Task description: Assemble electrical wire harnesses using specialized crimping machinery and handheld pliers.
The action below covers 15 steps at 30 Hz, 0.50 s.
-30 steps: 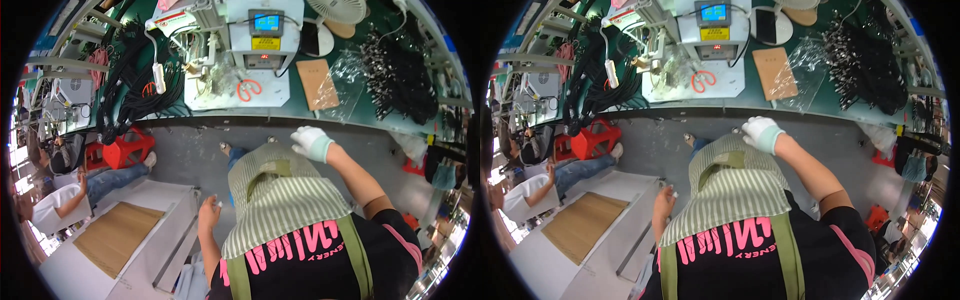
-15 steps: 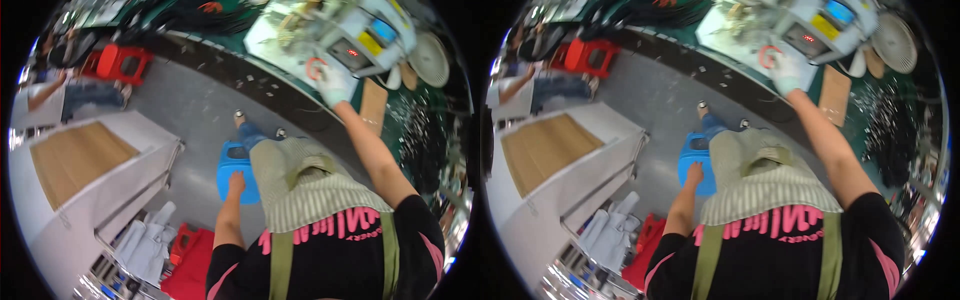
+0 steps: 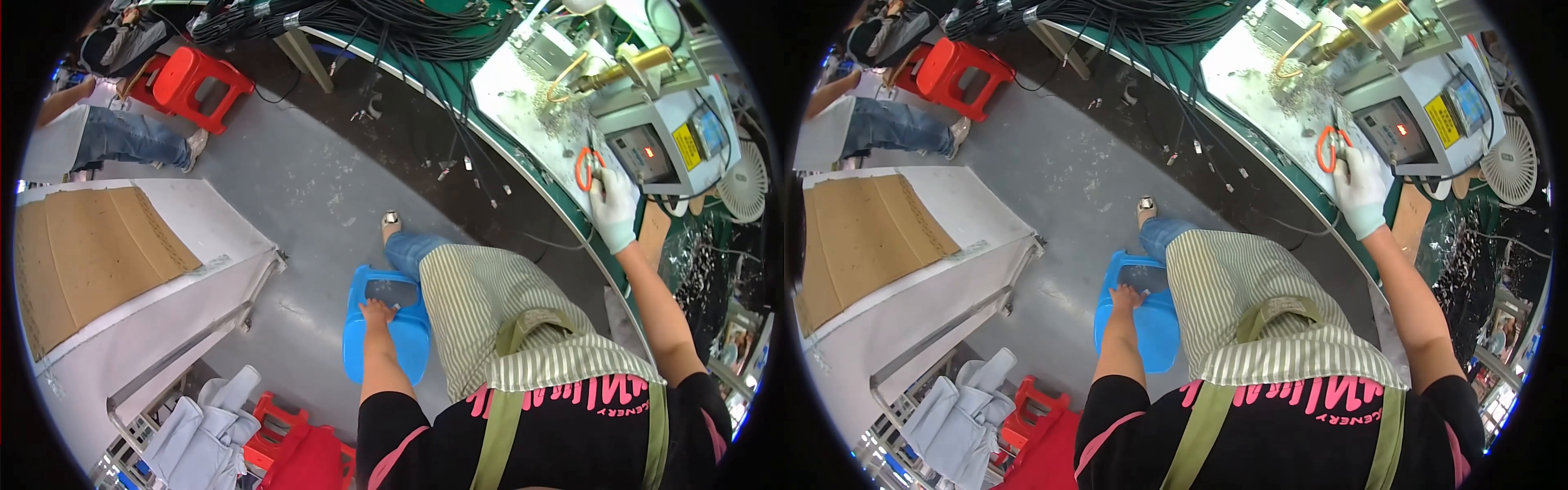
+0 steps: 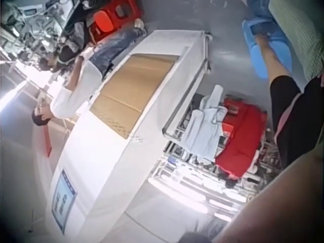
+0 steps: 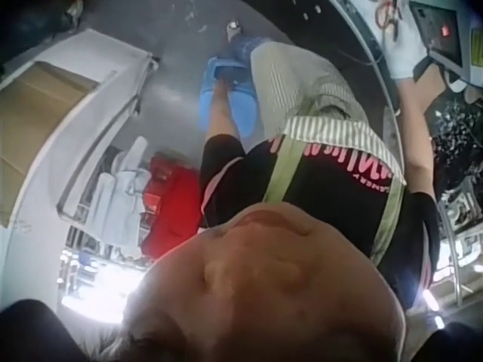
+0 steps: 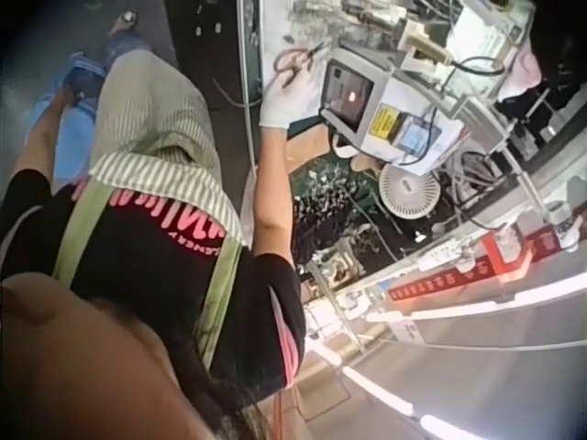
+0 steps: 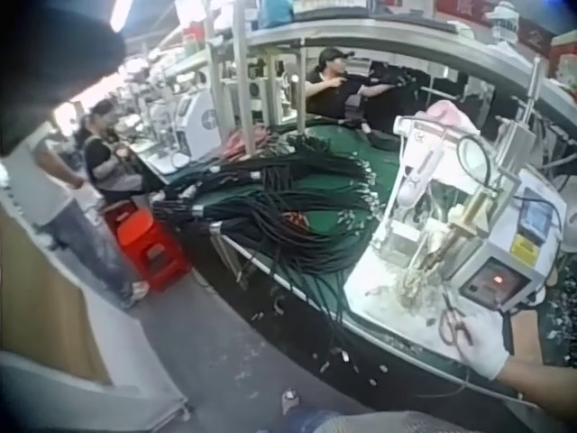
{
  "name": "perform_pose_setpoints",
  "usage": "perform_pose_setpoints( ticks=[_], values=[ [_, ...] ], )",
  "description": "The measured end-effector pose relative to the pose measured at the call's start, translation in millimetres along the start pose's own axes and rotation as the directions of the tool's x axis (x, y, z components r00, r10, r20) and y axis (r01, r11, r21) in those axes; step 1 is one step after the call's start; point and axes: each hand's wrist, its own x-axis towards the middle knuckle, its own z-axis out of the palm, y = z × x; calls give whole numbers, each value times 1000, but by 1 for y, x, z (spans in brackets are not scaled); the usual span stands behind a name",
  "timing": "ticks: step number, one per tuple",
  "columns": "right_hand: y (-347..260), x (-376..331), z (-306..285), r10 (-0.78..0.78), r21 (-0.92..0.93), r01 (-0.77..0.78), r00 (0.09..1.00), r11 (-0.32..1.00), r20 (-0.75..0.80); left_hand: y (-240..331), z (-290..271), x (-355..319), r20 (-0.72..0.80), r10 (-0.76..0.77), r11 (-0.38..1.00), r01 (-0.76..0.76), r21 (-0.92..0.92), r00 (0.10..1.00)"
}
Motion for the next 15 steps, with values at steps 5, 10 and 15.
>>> perform_pose_setpoints(
  ticks=[5, 10, 15],
  values=[
    [3, 5, 1, -17, -39, 15, 999, 999, -44, 19, -50, 17, 178, 121, 978, -148, 146, 976],
    [1, 12, 0, 6, -58, -4, 1000, 998, 21, 42, -81, 37, -295, 270, 948, -307, -84, 916],
    [-16, 11, -9, 63, -42, -58, 992, 997, 110, -3, -113, 29, -765, -328, 806, -258, -533, 555]
  ],
)
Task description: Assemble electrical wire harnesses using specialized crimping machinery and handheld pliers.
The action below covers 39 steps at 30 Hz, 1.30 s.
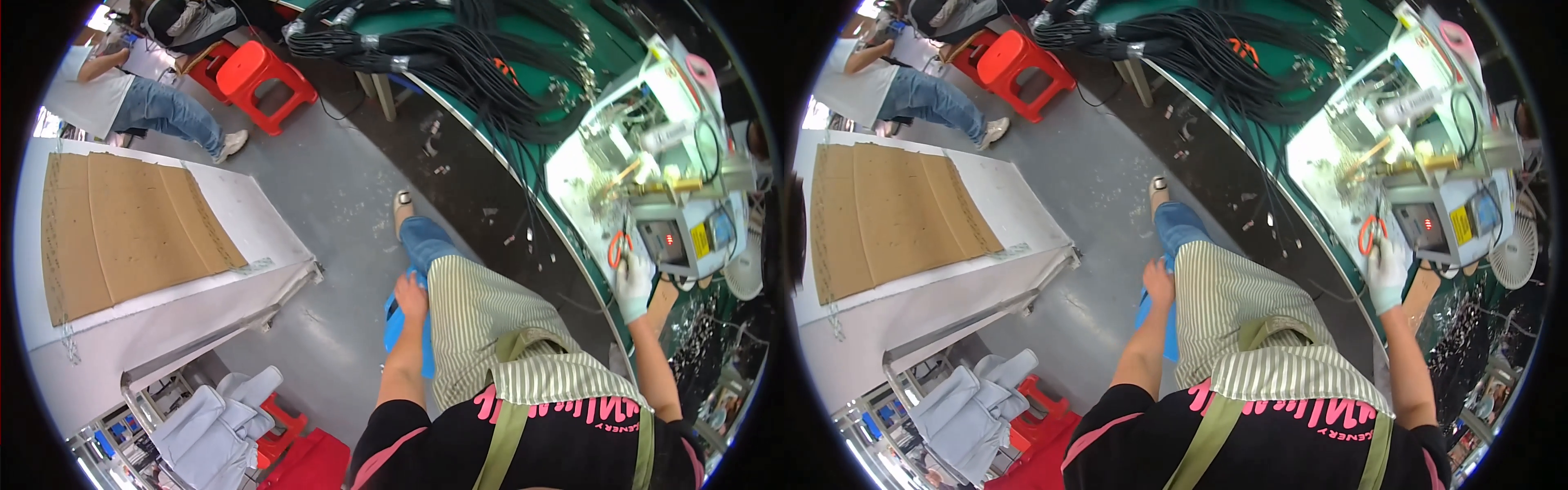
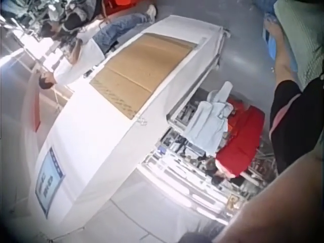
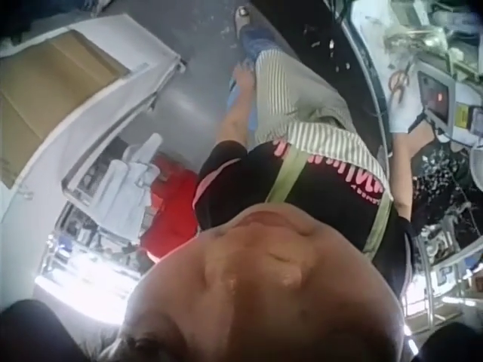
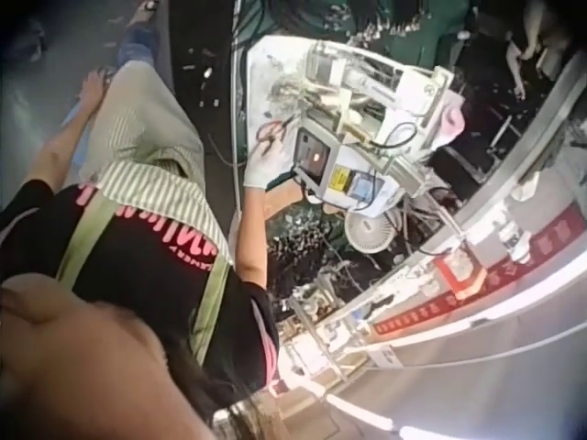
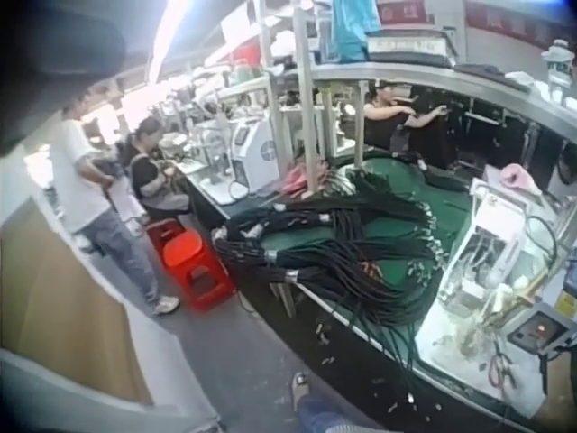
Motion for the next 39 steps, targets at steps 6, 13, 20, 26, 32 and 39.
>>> perform_pose_setpoints(
  ticks=[6, 13, 20, 26, 32, 39],
  values=[
    [-120, -4, -39, 26, 89, -39, 989, 995, 143, -81, -42, -7, 431, -562, 612, 706, -357, 706],
    [-360, 173, 29, -329, 512, -61, 702, 857, 632, -228, -99, 121, 316, -642, 641, 715, -278, 699],
    [-514, 305, 104, -341, 547, -225, 578, 806, 741, -334, -277, 452, 214, -629, 528, 613, -588, 747],
    [-638, 378, 202, -429, 614, -302, 497, 729, 754, -287, -357, 612, 257, -629, 301, 534, -790, 734],
    [-755, 489, 433, -284, 625, -410, 635, 664, 718, -356, -324, 779, 11, -539, 650, 424, -630, 842],
    [-794, 618, 724, 175, 307, -437, 771, 846, 613, -455, -282, 938, -152, -483, 663, 247, -706, 862]
  ],
)
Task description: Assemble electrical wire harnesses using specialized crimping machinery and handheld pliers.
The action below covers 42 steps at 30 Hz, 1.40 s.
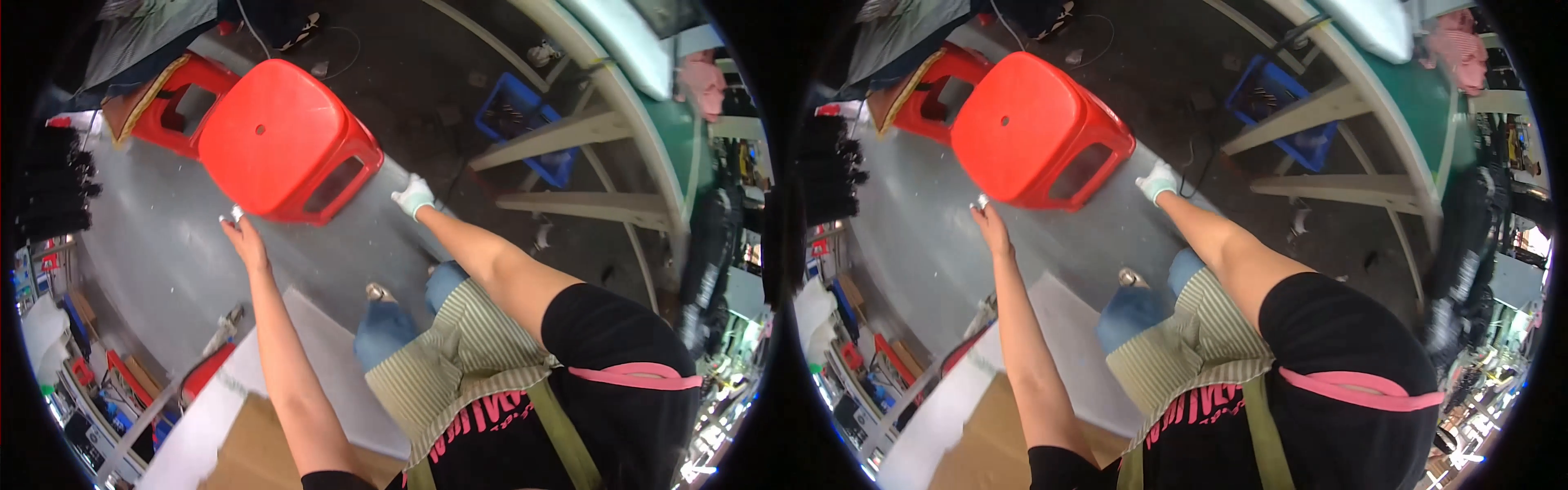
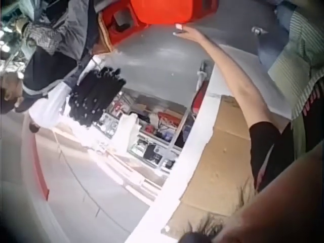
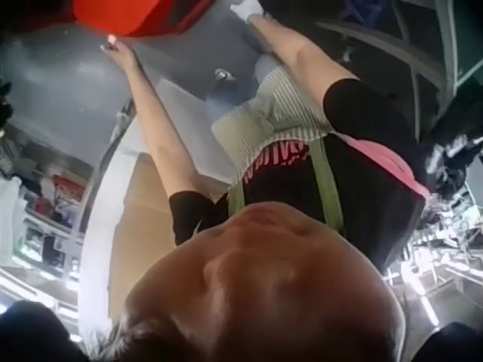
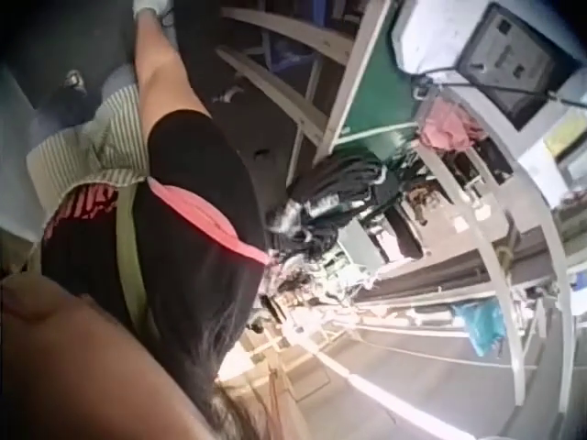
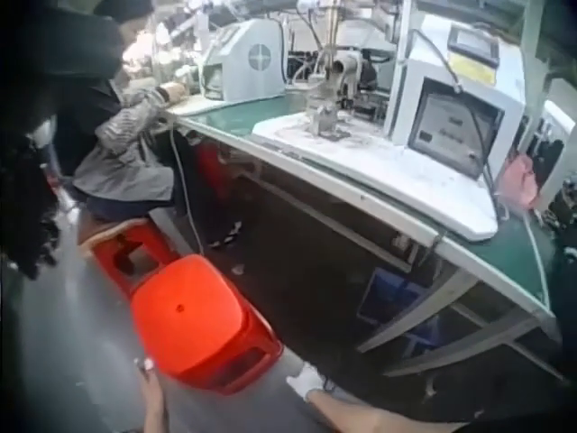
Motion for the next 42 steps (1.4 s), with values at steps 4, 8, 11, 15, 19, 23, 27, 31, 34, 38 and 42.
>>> perform_pose_setpoints(
  ticks=[4, 8, 11, 15, 19, 23, 27, 31, 34, 38, 42],
  values=[
    [25, 103, 15, 356, -116, -354, 935, 928, -11, -34, 36, 16, 111, 58, 925, -12, -379, 992],
    [55, 166, 22, 436, -215, -452, 892, 866, -118, -24, 53, 9, 117, 78, 876, -12, -482, 990],
    [46, 185, 24, 448, -212, -464, 886, 860, -119, -5, 52, 3, 131, 96, 886, -25, -463, 987],
    [67, 176, 26, 462, -219, -470, 882, 855, -91, 2, 69, -17, 236, 50, 921, 46, -386, 970],
    [84, 129, 38, 427, -300, -401, 904, 866, 24, 18, 92, -34, 359, 19, 940, 105, -324, 933],
    [107, 63, 44, 394, -313, -322, 895, 894, 206, 50, 130, -57, 469, 17, 942, 143, -303, 883],
    [119, 19, 25, 86, 377, -573, 622, 728, 778, 61, 143, -99, 716, -3, 957, 209, -201, 699],
    [108, -38, 8, 36, 333, -845, 382, 419, 923, 73, 133, -153, 787, 70, 984, 89, -157, 613],
    [91, -81, -17, -94, 397, -795, 401, 457, 911, 72, 106, -196, 750, -40, 972, 201, -125, 660],
    [88, -145, -92, -63, 414, -812, 428, 410, 902, 94, 61, -268, 737, -172, 961, 276, -20, 654],
    [145, -217, -138, 103, 425, -862, 467, 276, 878, 118, 32, -346, 779, -241, 958, 271, 95, 579]
  ],
)
